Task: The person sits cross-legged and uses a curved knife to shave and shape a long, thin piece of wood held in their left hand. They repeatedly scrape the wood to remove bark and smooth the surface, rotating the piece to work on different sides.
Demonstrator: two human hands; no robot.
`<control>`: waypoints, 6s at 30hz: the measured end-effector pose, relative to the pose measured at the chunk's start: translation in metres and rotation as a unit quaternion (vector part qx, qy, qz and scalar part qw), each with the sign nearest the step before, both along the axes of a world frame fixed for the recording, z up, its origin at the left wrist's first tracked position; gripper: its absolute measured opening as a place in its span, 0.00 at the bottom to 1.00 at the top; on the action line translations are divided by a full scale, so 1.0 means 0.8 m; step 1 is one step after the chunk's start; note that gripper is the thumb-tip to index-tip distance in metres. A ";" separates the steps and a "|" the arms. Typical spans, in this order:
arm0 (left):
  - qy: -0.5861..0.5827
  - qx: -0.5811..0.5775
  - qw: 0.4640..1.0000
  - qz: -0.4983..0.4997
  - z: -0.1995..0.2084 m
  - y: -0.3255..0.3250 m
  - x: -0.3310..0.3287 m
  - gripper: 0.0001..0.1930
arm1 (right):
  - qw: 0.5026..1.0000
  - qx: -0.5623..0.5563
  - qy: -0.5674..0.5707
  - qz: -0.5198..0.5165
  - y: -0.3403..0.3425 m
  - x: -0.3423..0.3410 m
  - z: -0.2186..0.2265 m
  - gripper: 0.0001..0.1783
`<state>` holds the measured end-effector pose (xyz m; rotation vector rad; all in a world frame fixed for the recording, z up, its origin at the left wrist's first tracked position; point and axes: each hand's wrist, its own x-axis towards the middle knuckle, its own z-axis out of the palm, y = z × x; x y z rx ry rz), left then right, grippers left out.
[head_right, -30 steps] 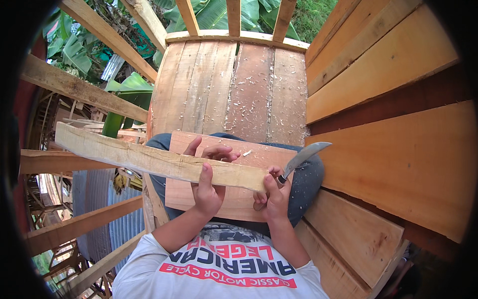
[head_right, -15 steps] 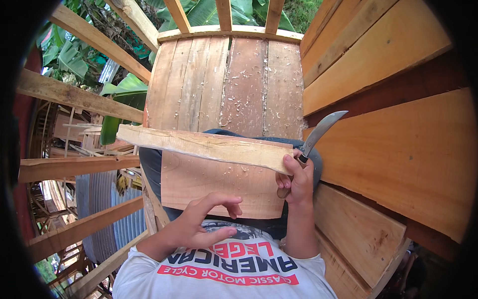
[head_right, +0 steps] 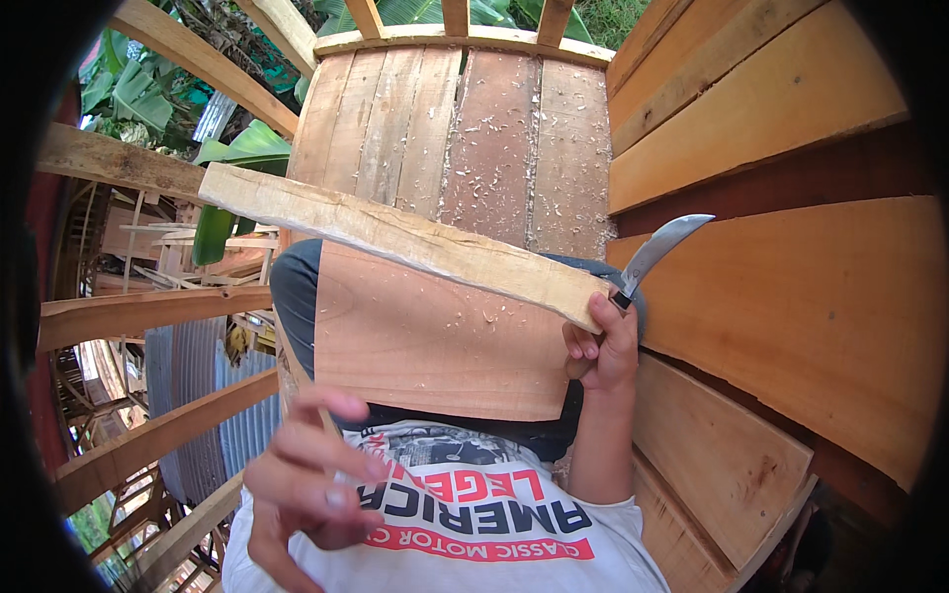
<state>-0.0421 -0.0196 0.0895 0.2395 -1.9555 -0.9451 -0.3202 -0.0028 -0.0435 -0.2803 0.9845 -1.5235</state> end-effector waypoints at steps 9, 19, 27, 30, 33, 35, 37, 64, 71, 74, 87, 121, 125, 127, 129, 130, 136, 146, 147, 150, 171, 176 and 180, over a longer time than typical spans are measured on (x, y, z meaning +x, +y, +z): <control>-0.578 -0.020 0.779 0.242 -0.045 -0.080 0.079 0.29 | 0.991 -0.047 0.047 0.117 -0.018 -0.028 0.010 0.11; -0.578 0.348 0.712 0.195 -0.070 0.021 0.094 0.20 | 0.904 0.061 0.383 0.179 0.013 0.015 0.013 0.20; -0.457 0.554 0.677 0.160 -0.089 0.062 0.068 0.17 | 0.745 -0.044 0.562 0.356 0.044 0.100 0.035 0.12; -0.405 0.590 0.688 0.119 -0.118 0.081 0.079 0.17 | 0.710 -0.019 0.627 0.321 0.034 0.092 0.025 0.14; -0.377 0.613 0.687 0.102 -0.123 0.080 0.078 0.17 | 0.666 -0.009 0.673 0.322 0.031 0.090 0.023 0.14; -0.367 0.611 0.694 0.101 -0.121 0.078 0.076 0.16 | 0.657 -0.054 0.674 0.334 0.040 0.100 0.015 0.14; -0.366 0.599 0.704 0.109 -0.116 0.077 0.073 0.16 | 0.647 -0.078 0.670 0.355 0.043 0.108 0.012 0.14; -0.322 0.674 0.662 0.066 -0.145 0.079 0.092 0.19 | 0.613 -0.027 0.723 0.317 0.023 0.120 0.020 0.20; -0.342 0.679 0.645 0.078 -0.143 0.079 0.089 0.19 | 0.657 0.087 0.694 0.281 0.001 0.103 0.019 0.21; -0.331 0.648 0.681 0.081 -0.150 0.079 0.088 0.19 | 0.631 -0.045 0.669 0.389 0.035 0.133 0.022 0.22; -0.327 0.678 0.655 0.069 -0.151 0.082 0.093 0.20 | 0.718 0.063 0.560 0.408 0.009 0.094 0.040 0.15; -0.303 0.721 0.622 0.037 -0.154 0.079 0.085 0.16 | 0.895 0.154 0.400 0.122 0.031 0.078 0.000 0.15; -0.294 0.708 0.641 0.034 -0.160 0.081 0.089 0.14 | 0.813 -0.077 0.430 0.384 0.043 0.077 0.007 0.15; -0.297 0.711 0.637 0.028 -0.162 0.080 0.091 0.14 | 0.842 -0.021 0.415 0.343 0.041 0.079 0.008 0.15; -0.298 0.718 0.628 0.037 -0.158 0.079 0.087 0.14 | 0.873 0.057 0.421 0.241 0.034 0.076 0.004 0.15; -0.298 0.722 0.623 0.041 -0.157 0.079 0.085 0.14 | 0.862 0.065 0.434 0.254 0.036 0.081 0.009 0.15; -0.293 0.742 0.602 0.037 -0.157 0.080 0.087 0.14 | 0.851 0.066 0.420 0.310 0.035 0.072 0.008 0.17; -0.284 0.737 0.613 0.025 -0.163 0.079 0.087 0.14 | 0.849 0.035 0.402 0.341 0.033 0.078 0.011 0.18; -0.290 0.734 0.613 0.026 -0.161 0.079 0.088 0.14 | 0.859 0.064 0.399 0.315 0.034 0.080 0.011 0.18; -0.293 0.729 0.619 0.025 -0.163 0.079 0.087 0.14 | 0.878 0.104 0.410 0.226 0.032 0.083 0.007 0.17; -0.263 0.742 0.616 0.020 -0.166 0.082 0.089 0.15 | 0.852 0.035 0.492 0.177 0.037 0.100 -0.004 0.16; -0.263 0.745 0.613 0.018 -0.169 0.083 0.089 0.15 | 0.892 0.060 0.390 0.220 0.042 0.090 -0.010 0.17; -0.264 0.743 0.615 0.016 -0.169 0.083 0.090 0.15 | 0.926 0.143 -0.018 0.350 0.030 0.056 -0.001 0.17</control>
